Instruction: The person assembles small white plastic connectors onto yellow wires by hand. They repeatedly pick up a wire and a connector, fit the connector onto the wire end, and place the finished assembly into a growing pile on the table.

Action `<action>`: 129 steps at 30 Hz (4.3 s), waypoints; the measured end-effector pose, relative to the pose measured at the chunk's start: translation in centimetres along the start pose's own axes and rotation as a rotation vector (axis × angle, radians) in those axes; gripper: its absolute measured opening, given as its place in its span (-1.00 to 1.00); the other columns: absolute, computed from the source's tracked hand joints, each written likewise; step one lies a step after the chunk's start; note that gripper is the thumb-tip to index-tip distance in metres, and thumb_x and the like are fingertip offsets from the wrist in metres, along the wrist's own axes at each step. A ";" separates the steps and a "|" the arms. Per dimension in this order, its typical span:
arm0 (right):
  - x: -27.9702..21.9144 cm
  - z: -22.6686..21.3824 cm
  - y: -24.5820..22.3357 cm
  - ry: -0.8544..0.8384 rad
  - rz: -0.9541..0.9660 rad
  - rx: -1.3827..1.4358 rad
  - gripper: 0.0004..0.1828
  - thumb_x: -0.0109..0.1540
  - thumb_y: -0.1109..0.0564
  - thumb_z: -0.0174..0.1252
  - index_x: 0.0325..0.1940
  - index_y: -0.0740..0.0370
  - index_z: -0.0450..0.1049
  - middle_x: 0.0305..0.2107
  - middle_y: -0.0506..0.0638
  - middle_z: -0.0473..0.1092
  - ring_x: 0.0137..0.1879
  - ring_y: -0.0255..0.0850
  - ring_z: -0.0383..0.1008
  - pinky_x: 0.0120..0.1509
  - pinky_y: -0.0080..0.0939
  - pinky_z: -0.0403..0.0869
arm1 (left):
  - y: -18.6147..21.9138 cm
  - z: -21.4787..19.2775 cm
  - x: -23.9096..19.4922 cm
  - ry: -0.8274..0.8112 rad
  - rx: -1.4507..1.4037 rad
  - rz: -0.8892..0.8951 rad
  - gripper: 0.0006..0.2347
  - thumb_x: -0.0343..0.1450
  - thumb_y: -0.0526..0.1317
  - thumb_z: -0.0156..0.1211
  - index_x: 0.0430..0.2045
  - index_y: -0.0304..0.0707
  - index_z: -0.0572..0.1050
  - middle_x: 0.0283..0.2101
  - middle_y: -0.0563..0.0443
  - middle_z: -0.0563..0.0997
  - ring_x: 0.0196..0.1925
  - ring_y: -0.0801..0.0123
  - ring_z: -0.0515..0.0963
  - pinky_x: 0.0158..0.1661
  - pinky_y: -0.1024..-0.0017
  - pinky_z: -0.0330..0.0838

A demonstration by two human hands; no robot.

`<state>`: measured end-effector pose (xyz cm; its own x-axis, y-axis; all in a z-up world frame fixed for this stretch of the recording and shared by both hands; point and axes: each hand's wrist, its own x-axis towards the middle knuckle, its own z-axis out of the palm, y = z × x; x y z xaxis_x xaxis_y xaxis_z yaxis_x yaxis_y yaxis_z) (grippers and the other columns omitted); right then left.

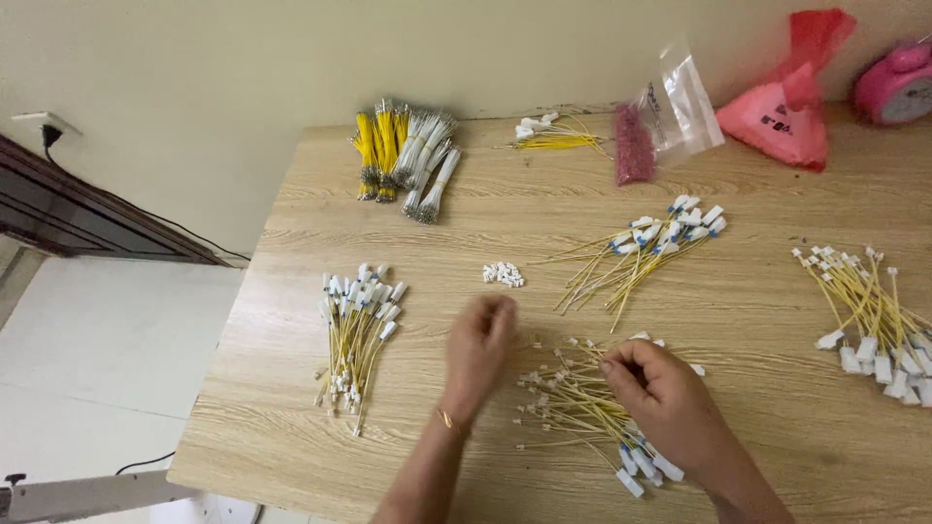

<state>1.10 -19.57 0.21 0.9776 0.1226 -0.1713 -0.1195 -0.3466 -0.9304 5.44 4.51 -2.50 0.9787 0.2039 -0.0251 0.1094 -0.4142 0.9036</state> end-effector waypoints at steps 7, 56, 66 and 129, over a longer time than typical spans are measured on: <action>0.4 -0.2 -0.4 -0.030 0.041 0.131 -0.86 0.26 0.15 0.19 -0.22 0.31 0.54 -0.50 -0.14 0.37 -0.38 -0.41 0.27 -0.32 -0.34 0.37 | -1.8 -0.9 5.6 0.170 0.430 0.134 -0.79 0.37 -0.13 0.33 -0.22 -0.24 0.62 -0.25 -0.05 0.65 -0.28 0.20 0.64 -0.25 0.26 0.52; -1.1 0.0 -5.8 -0.018 -0.034 -0.132 -0.84 0.17 0.11 0.28 -0.29 0.27 0.57 -0.47 -0.05 0.52 -0.36 -0.33 0.49 -0.28 -0.27 0.49 | 2.5 1.2 -6.6 -0.506 -1.121 -0.343 -0.90 0.52 -0.31 0.16 -0.19 -0.37 0.55 -0.31 -0.01 0.62 -0.29 0.43 0.58 -0.20 0.43 0.54; -1.0 0.2 -5.7 -0.020 0.062 -0.113 -0.85 0.17 0.14 0.26 -0.32 0.30 0.56 -0.53 -0.03 0.53 -0.41 -0.36 0.45 -0.31 -0.26 0.49 | 1.7 1.4 -6.6 -0.507 -1.226 -0.416 -0.84 0.53 -0.33 0.10 -0.08 -0.40 0.54 -0.23 -0.08 0.65 -0.22 0.35 0.64 -0.12 0.37 0.59; 0.3 -0.7 -3.9 -0.186 0.059 -0.003 -0.86 0.19 0.12 0.23 -0.29 0.26 0.54 -0.54 -0.08 0.47 -0.39 -0.39 0.39 -0.29 -0.28 0.45 | 2.0 2.8 -6.1 -0.364 -0.651 -0.118 -0.89 0.51 -0.38 0.13 -0.18 -0.40 0.58 -0.27 -0.03 0.71 -0.21 0.43 0.68 -0.10 0.46 0.61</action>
<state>1.99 -18.80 4.03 0.9198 0.2720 -0.2829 -0.1749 -0.3612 -0.9159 0.14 -0.06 -1.76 0.9748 -0.1386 -0.1750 0.2028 0.2227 0.9536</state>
